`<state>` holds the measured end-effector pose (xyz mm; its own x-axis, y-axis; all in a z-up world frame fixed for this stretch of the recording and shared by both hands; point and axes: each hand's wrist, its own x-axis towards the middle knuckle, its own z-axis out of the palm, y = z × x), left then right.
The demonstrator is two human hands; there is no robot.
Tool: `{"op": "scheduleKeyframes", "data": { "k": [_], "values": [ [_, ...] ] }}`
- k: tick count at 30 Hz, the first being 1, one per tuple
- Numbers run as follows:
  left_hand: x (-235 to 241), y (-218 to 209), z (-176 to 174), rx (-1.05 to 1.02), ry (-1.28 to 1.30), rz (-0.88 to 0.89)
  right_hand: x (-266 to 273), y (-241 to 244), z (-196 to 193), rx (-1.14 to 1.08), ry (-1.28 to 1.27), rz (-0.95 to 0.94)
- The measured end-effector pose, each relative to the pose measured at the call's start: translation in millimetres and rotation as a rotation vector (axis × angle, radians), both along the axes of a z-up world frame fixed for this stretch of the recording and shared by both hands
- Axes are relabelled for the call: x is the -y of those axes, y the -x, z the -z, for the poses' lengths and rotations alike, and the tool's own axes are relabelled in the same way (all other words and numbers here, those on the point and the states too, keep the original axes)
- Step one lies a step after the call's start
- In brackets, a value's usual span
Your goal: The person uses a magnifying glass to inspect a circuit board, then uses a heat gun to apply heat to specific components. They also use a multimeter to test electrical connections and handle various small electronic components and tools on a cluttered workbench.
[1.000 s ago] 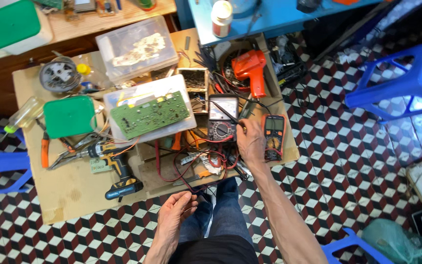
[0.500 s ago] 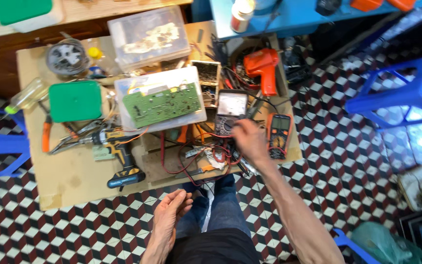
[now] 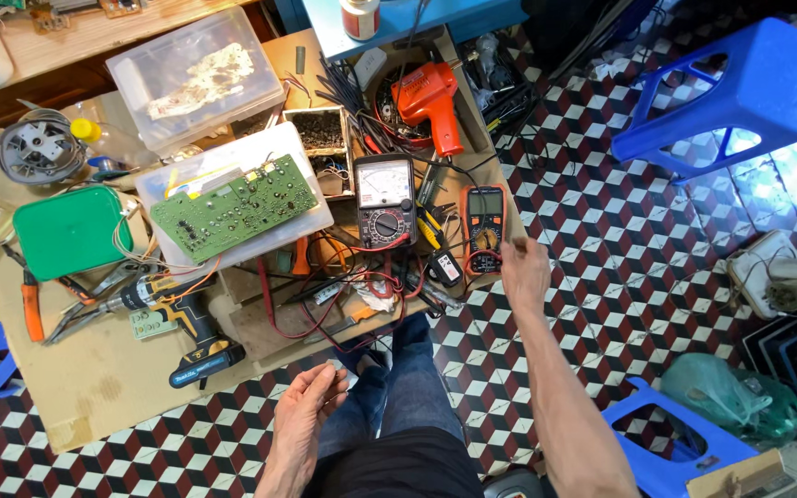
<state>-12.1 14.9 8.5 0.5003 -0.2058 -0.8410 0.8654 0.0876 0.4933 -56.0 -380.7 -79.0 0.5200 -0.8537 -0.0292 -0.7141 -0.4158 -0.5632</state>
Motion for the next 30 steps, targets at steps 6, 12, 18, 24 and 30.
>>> {"op": "scheduleKeyframes", "data": {
  "k": [6, 12, 18, 24, 30],
  "values": [
    [10.4, -0.6, 1.0, -0.007, -0.01, -0.008, 0.3, -37.2, 19.5, -0.309, -0.252, -0.017],
    [12.3, -0.8, -0.1, 0.027, -0.012, -0.042, -11.7, -41.1, 38.8, -0.378, -0.215, 0.049],
    [14.3, -4.4, 4.5, 0.037, 0.054, -0.063, -1.3, 8.7, -3.8, -0.24, -0.227, 0.247],
    [41.5, -12.2, -7.5, 0.155, 0.122, 0.179, -59.1, 58.3, -109.8, 0.067, -0.389, 0.351],
    [78.8, -9.1, -38.4, 0.601, 0.391, 0.35, -172.5, 54.7, -181.2, 0.166, -0.013, -0.209]
  ]
}}
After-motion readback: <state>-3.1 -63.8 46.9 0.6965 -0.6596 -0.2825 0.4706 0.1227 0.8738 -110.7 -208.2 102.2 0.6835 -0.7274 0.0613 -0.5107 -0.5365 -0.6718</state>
